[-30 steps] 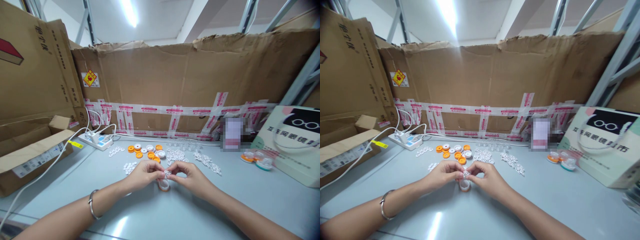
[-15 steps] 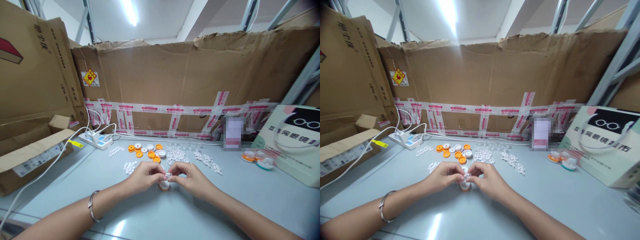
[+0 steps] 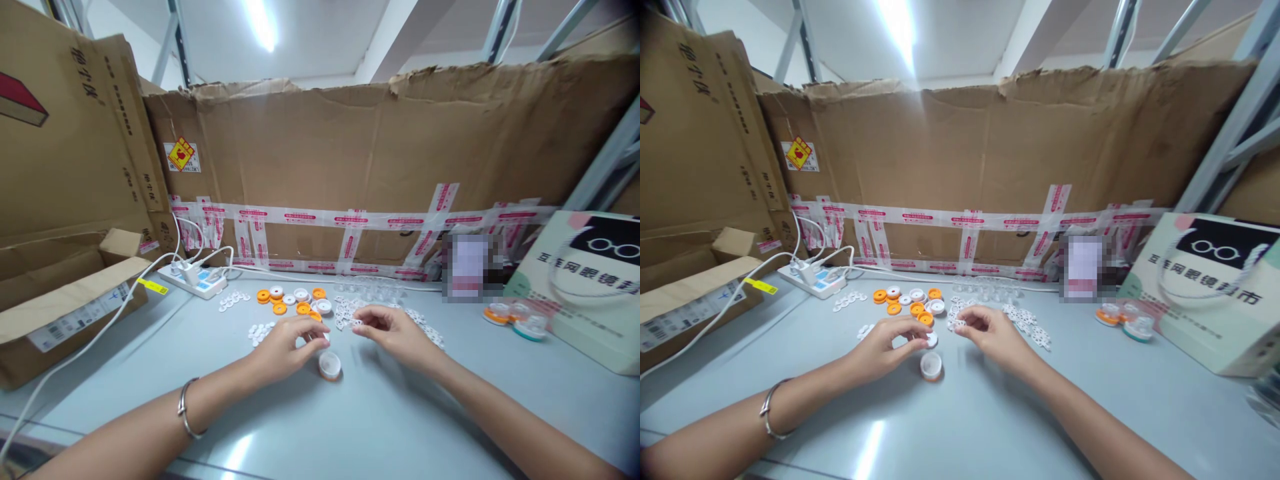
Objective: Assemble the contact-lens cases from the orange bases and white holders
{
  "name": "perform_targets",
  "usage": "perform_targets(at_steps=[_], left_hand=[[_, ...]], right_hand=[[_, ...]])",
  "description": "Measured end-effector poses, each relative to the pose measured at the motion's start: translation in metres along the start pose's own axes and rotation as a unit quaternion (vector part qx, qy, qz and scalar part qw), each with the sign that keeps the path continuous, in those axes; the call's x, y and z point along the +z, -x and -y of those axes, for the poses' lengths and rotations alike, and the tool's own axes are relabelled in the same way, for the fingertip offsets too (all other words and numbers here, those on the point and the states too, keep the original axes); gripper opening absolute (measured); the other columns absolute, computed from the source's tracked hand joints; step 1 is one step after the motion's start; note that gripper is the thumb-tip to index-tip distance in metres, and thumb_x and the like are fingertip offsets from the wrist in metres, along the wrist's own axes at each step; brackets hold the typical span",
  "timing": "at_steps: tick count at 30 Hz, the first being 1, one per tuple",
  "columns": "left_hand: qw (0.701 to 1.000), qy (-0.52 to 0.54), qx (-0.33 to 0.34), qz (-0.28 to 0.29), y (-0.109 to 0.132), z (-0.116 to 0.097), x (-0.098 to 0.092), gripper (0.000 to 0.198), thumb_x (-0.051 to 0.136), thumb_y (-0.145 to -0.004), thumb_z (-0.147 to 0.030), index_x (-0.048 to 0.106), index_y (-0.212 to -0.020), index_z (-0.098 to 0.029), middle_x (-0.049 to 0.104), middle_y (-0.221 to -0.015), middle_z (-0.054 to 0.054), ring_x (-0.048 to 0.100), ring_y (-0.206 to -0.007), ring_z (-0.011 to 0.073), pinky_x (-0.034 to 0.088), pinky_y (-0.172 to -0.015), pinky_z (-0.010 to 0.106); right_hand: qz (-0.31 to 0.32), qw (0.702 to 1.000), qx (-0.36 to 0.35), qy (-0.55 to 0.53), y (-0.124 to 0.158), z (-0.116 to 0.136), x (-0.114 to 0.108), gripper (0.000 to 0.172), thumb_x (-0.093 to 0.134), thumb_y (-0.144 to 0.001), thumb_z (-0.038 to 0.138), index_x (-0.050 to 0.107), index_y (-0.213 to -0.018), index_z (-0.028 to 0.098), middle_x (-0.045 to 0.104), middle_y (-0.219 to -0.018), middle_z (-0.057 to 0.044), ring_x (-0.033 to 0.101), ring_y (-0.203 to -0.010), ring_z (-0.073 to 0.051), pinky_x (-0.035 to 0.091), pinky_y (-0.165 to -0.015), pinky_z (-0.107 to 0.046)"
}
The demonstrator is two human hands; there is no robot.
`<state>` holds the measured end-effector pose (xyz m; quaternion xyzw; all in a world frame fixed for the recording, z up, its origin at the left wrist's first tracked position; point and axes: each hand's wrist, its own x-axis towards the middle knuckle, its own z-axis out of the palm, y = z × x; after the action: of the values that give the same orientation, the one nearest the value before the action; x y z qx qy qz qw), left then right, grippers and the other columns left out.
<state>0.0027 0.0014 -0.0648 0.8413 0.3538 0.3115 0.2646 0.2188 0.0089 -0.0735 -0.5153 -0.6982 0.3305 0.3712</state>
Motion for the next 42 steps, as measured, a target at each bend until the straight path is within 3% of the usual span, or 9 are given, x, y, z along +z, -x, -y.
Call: perform_targets(at_steps=[5,9,14,18,20,23,28,36,42], left_hand=[[0.995,-0.074,0.020,0.058,0.005,0.001,0.000,0.030,0.061,-0.074,-0.038,0.060,-0.096,-0.017,0.062,-0.093,0.006,0.056,-0.085,0.0180,0.043,-0.075,0.029],[0.990,-0.105,0.017,0.090,0.008,0.002,0.004,0.039,0.064,-0.070,-0.039,0.057,-0.100,-0.016,0.059,-0.099,0.008,0.052,-0.095,0.0212,0.041,-0.081,0.031],[0.986,-0.117,0.022,0.118,0.007,0.000,0.007,0.022,0.060,-0.074,-0.031,0.058,-0.089,-0.016,0.058,-0.086,0.004,0.053,-0.082,0.0173,0.041,-0.070,0.025],[0.990,-0.082,0.011,0.114,0.006,-0.001,0.006,0.017,0.059,-0.073,-0.029,0.059,-0.084,-0.015,0.058,-0.077,0.002,0.052,-0.072,0.0138,0.040,-0.063,0.023],[0.994,-0.029,-0.007,0.105,0.005,0.001,0.005,0.019,0.059,-0.073,-0.030,0.061,-0.085,-0.015,0.059,-0.077,0.002,0.052,-0.070,0.0132,0.042,-0.064,0.023],[0.994,0.078,-0.037,0.066,0.001,0.005,0.002,0.025,0.062,-0.071,-0.029,0.061,-0.090,-0.014,0.062,-0.083,0.004,0.056,-0.074,0.0138,0.045,-0.071,0.025],[0.986,0.161,-0.003,0.034,-0.002,0.006,-0.005,0.033,0.065,-0.070,-0.027,0.059,-0.100,-0.014,0.063,-0.094,0.006,0.057,-0.085,0.0162,0.045,-0.080,0.030],[0.993,0.043,0.103,0.028,-0.003,-0.001,-0.011,0.031,0.063,-0.074,-0.028,0.059,-0.104,-0.019,0.058,-0.099,0.007,0.053,-0.095,0.0181,0.041,-0.086,0.033],[0.996,0.043,0.071,0.024,-0.001,-0.001,-0.010,0.033,0.066,-0.072,-0.027,0.060,-0.103,-0.019,0.059,-0.096,0.006,0.054,-0.090,0.0173,0.041,-0.081,0.031]], right_hand=[[0.121,0.991,0.050,0.034,-0.011,-0.031,-0.015,0.026,0.055,-0.072,0.036,0.067,-0.081,0.014,0.066,-0.072,-0.004,0.056,-0.064,-0.016,0.043,-0.064,-0.029],[0.100,0.991,0.044,0.079,-0.014,-0.038,-0.016,0.026,0.056,-0.072,0.037,0.068,-0.082,0.016,0.068,-0.077,-0.005,0.058,-0.073,-0.019,0.042,-0.067,-0.030],[0.088,0.986,0.041,0.138,-0.014,-0.037,-0.015,0.028,0.056,-0.072,0.039,0.068,-0.084,0.017,0.065,-0.075,-0.004,0.056,-0.069,-0.018,0.041,-0.064,-0.029],[-0.010,0.986,0.009,0.164,-0.011,-0.027,-0.013,0.030,0.056,-0.071,0.042,0.067,-0.084,0.017,0.058,-0.068,-0.002,0.053,-0.065,-0.017,0.040,-0.062,-0.029],[-0.027,0.995,0.001,0.092,-0.007,-0.018,-0.008,0.030,0.054,-0.073,0.044,0.065,-0.079,0.017,0.058,-0.067,-0.002,0.052,-0.064,-0.016,0.041,-0.062,-0.029],[0.029,0.990,0.047,-0.126,0.004,-0.001,0.006,0.034,0.056,-0.074,0.048,0.063,-0.079,0.016,0.061,-0.072,-0.003,0.055,-0.065,-0.014,0.044,-0.066,-0.028],[0.180,0.876,0.133,-0.428,0.024,0.020,0.030,0.033,0.061,-0.075,0.042,0.064,-0.096,0.018,0.066,-0.086,-0.005,0.062,-0.081,-0.014,0.044,-0.083,-0.030],[0.172,0.837,0.125,-0.504,0.026,0.022,0.035,0.029,0.068,-0.072,0.026,0.065,-0.100,0.017,0.067,-0.092,-0.005,0.060,-0.088,-0.012,0.043,-0.090,-0.027],[0.182,0.806,0.139,-0.546,0.027,0.019,0.041,0.026,0.067,-0.073,0.026,0.065,-0.098,0.018,0.067,-0.089,-0.003,0.061,-0.085,-0.010,0.041,-0.093,-0.027]])
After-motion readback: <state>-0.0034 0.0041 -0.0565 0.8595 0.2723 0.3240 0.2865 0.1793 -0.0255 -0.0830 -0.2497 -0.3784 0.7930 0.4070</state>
